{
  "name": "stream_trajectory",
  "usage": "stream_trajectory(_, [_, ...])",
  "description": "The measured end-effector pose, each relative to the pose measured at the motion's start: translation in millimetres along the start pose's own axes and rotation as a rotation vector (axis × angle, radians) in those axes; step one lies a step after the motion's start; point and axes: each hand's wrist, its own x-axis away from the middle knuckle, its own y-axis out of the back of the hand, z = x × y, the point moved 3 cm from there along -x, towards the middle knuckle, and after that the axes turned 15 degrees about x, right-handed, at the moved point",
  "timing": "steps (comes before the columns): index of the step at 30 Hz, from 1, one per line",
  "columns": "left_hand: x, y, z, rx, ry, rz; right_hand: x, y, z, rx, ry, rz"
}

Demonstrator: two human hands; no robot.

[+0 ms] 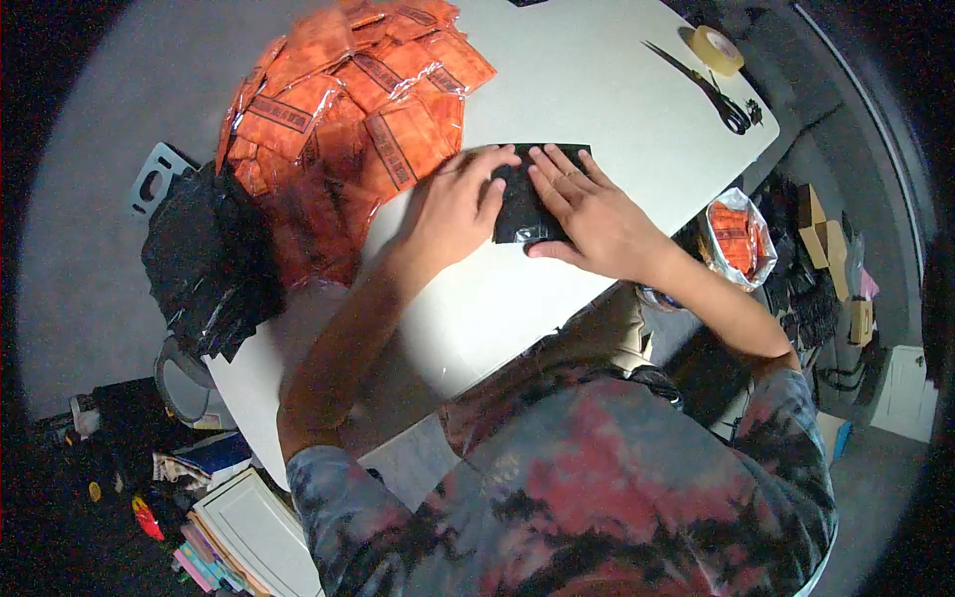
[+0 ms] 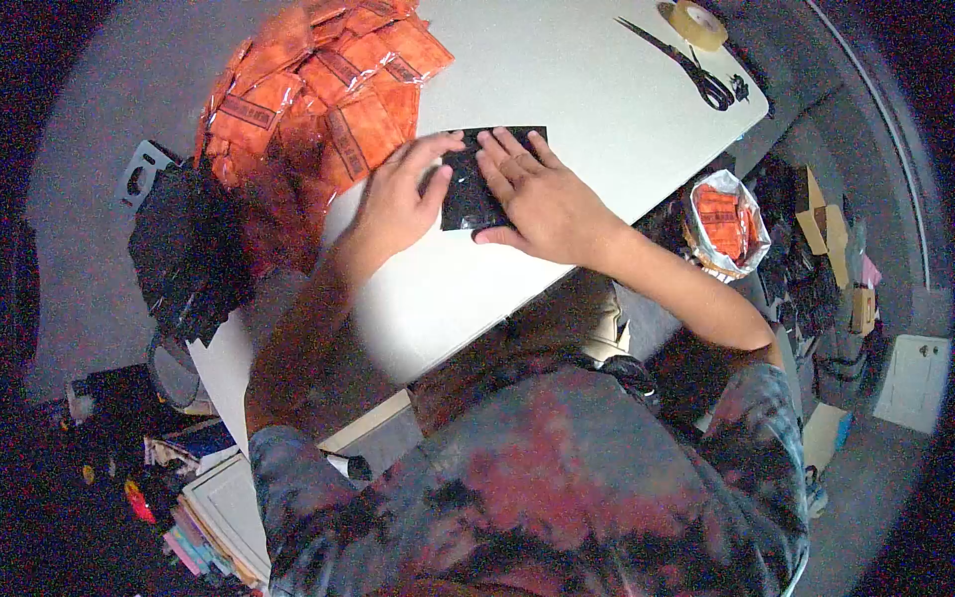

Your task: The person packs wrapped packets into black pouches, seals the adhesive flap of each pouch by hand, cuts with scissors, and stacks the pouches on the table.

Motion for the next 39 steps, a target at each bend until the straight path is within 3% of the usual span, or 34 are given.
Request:
stream_trajectory(1, [-1, 3, 2, -0.003, -0.001, -0.007, -1, 2, 2, 0.002, 0.006, -0.003])
stream_trajectory(3, [1, 10, 10, 0.395, 0.122, -0.214, 2, 3, 9, 0.083, 0.121, 0.008])
stream_trajectory(7, [-1, 25, 4, 0.281, 0.014, -0.290, -10, 36, 5, 0.030, 0.032, -0.209])
stream_trajectory(9, [0, 28, 5, 0.271, 0.041, -0.291, -13, 64, -16, -0.300, -0.226, -0.164])
stream_trajectory(11, [1, 29, 7, 0.399, -0.041, -0.376, -9, 78, -41, -0.469, -0.403, -0.325])
stream_trajectory(13, [0, 26, 9, 0.366, -0.050, -0.350, -4, 81, -67, -0.549, -0.682, 0.007])
stream_trajectory(14, [0, 25, 10, 0.331, -0.055, -0.329, -1, 78, -71, -0.548, -0.682, 0.006])
stream_trajectory(16, [0, 21, -6, 0.270, -0.001, -0.275, 1, 71, -70, -0.070, -0.570, 0.104])
stream_trajectory(17, [-1, 16, -11, 0.211, 0.053, -0.221, 1, 63, -65, -0.015, -0.591, 0.221])
stream_trajectory(19, [-3, 5, -13, 0.083, 0.002, -0.131, 2, 39, -48, -0.053, -0.300, -0.156])
stream_trajectory(21, [0, -17, -25, -0.237, -0.028, 0.082, -4, 20, -34, -0.157, -0.036, -0.025])
stream_trajectory(23, [9, -28, -30, -0.360, 0.020, 0.183, -6, -2, -24, -0.253, 0.069, -0.003])
stream_trajectory(25, [16, -31, -30, -0.513, 0.033, 0.303, -7, -15, -21, -0.248, 0.104, 0.046])
stream_trajectory(29, [13, -30, -36, -0.488, 0.141, 0.361, -5, -18, -18, -0.169, 0.110, 0.063])
stream_trajectory(39, [11, -28, -36, -0.459, 0.124, 0.320, -9, -15, -20, -0.192, 0.110, 0.088])
